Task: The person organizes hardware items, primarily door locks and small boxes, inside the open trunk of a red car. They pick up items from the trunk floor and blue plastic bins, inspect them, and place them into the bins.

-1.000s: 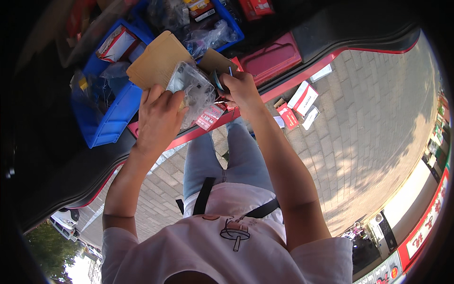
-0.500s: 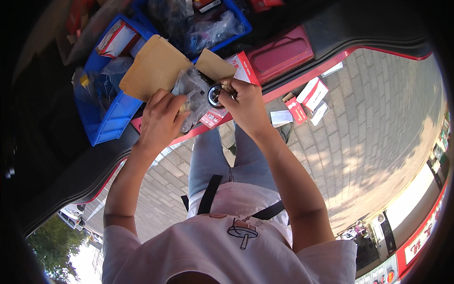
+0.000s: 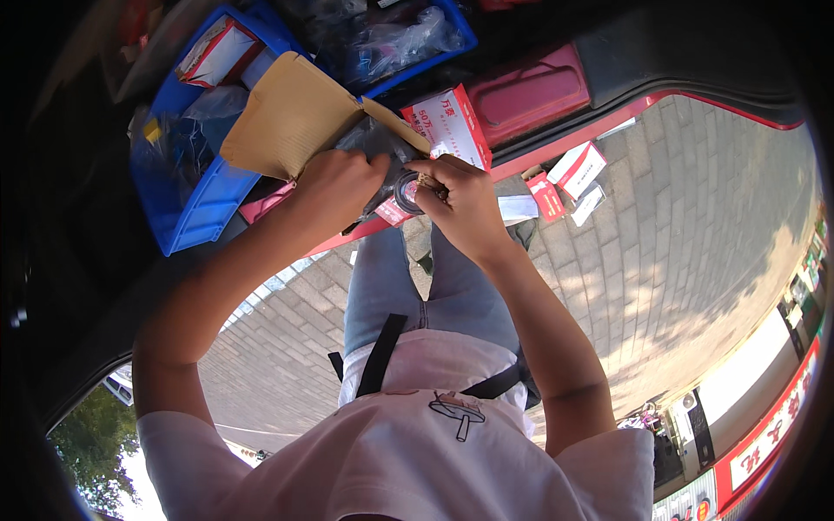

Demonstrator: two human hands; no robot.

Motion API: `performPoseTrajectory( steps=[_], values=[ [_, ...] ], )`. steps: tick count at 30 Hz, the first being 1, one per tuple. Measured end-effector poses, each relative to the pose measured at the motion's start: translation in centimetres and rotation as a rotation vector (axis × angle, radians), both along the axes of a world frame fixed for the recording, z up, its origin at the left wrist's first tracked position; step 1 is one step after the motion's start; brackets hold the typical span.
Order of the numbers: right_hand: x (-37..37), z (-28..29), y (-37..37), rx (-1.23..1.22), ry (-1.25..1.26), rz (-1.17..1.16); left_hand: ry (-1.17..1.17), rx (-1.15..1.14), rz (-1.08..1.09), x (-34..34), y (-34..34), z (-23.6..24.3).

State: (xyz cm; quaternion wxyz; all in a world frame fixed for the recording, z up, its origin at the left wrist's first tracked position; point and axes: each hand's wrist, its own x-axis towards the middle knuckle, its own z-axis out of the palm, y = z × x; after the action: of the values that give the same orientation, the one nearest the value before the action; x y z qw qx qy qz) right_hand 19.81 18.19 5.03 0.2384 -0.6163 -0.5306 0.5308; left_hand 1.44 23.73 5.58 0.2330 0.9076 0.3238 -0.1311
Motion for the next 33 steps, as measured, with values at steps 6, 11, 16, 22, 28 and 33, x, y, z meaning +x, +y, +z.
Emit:
performPoseTrajectory(
  steps=[6, 11, 16, 22, 28, 33],
  values=[
    [-0.4, 2.1, 0.3, -0.311, 0.217, -0.263, -0.162, -0.15, 0.28, -2.6, -1.4, -1.5],
    [-1.9, 2.6, 0.3, -0.105, -0.013, -0.114, -0.207, -0.123, 0.335, -4.1, -2.5, -1.9],
    [-3.1, 1.4, 0.1, -0.089, -0.053, -0.278, -0.119, -0.165, 0.353, -3.1, -2.6, -2.0],
    [-3.0, 1.1, 0.3, -0.105, 0.084, -0.312, -0.218, -0.042, 0.358, -3.3, -3.8, -3.2],
    [-6.2, 5.4, -1.0, 0.157, 0.128, -0.222, -0.263, -0.06, 0.398, -3.5, -4.9, -3.5],
    [-10.9, 5.0, -0.3, 0.159, 0.637, -0.408, -0.564, -0.149, 0.584, -5.7, -7.5, -3.7]
  ],
)
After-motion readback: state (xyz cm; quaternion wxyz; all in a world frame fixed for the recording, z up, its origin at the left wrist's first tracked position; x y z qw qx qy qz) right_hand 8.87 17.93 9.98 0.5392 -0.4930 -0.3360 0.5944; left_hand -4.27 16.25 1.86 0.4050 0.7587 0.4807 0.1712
